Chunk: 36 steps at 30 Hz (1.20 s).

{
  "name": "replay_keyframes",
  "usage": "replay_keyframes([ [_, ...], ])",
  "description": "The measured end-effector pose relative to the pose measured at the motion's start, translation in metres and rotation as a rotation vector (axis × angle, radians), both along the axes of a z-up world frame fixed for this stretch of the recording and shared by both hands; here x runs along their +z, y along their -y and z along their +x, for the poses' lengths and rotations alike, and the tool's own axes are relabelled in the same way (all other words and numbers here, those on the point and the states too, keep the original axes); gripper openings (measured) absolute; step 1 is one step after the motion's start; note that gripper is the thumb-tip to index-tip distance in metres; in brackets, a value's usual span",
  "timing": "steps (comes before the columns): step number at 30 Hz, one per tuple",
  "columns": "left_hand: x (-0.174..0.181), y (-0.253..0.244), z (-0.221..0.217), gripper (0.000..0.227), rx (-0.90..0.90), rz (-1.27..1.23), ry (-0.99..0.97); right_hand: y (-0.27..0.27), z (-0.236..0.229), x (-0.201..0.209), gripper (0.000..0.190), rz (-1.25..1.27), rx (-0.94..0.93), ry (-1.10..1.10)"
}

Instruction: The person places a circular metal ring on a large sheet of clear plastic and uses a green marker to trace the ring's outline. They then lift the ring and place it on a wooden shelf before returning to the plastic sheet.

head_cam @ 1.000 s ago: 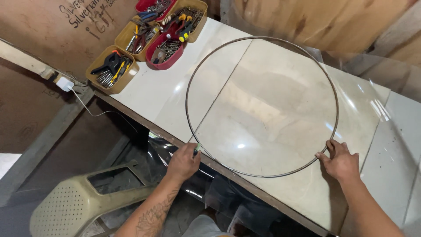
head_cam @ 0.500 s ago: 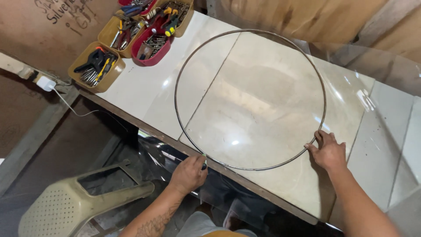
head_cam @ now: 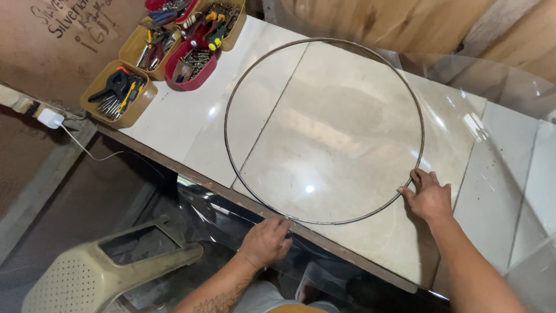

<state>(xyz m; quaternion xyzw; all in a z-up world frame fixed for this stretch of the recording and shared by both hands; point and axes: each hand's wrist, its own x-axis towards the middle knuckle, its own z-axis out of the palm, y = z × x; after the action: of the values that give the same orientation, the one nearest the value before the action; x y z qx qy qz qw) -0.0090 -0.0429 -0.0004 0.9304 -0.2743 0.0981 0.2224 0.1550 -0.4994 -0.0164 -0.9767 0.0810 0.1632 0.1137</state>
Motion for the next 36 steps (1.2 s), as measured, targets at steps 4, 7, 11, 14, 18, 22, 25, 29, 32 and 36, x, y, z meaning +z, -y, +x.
replay_keyframes([
  [4,0.011,0.010,0.003,0.044,-0.039,-0.040,-0.067,0.002,0.000,-0.003,0.075,-0.031,0.007,0.010],
  [7,0.019,0.019,0.007,0.035,-0.063,-0.071,-0.101,0.004,0.001,-0.008,0.077,-0.051,0.040,0.013],
  [11,0.026,0.033,0.011,0.035,-0.079,-0.017,-0.140,0.006,0.000,-0.012,0.078,-0.012,0.037,0.057],
  [14,0.027,0.047,0.014,0.029,-0.093,-0.026,-0.109,0.004,0.000,-0.008,0.076,-0.041,0.042,0.051],
  [18,0.021,0.068,0.017,0.033,-0.154,-0.057,-0.167,-0.004,0.000,0.005,0.074,-0.010,-0.004,-0.019],
  [22,0.011,0.096,0.019,0.033,-0.206,-0.106,-0.170,-0.003,0.000,0.003,0.070,-0.018,-0.006,-0.024],
  [25,0.005,0.119,0.021,0.035,-0.219,-0.153,-0.079,-0.007,-0.001,0.010,0.071,-0.007,-0.002,-0.014],
  [29,0.019,0.134,0.017,0.030,-0.220,-0.102,-0.158,-0.004,-0.001,0.006,0.072,-0.015,0.007,-0.021],
  [32,0.058,0.126,-0.002,0.044,-0.295,-0.181,-0.089,-0.001,-0.002,0.001,0.071,-0.011,0.005,-0.013],
  [36,0.087,0.085,-0.032,0.044,-0.420,-0.323,0.013,-0.001,-0.002,0.002,0.073,-0.017,0.030,0.013],
])
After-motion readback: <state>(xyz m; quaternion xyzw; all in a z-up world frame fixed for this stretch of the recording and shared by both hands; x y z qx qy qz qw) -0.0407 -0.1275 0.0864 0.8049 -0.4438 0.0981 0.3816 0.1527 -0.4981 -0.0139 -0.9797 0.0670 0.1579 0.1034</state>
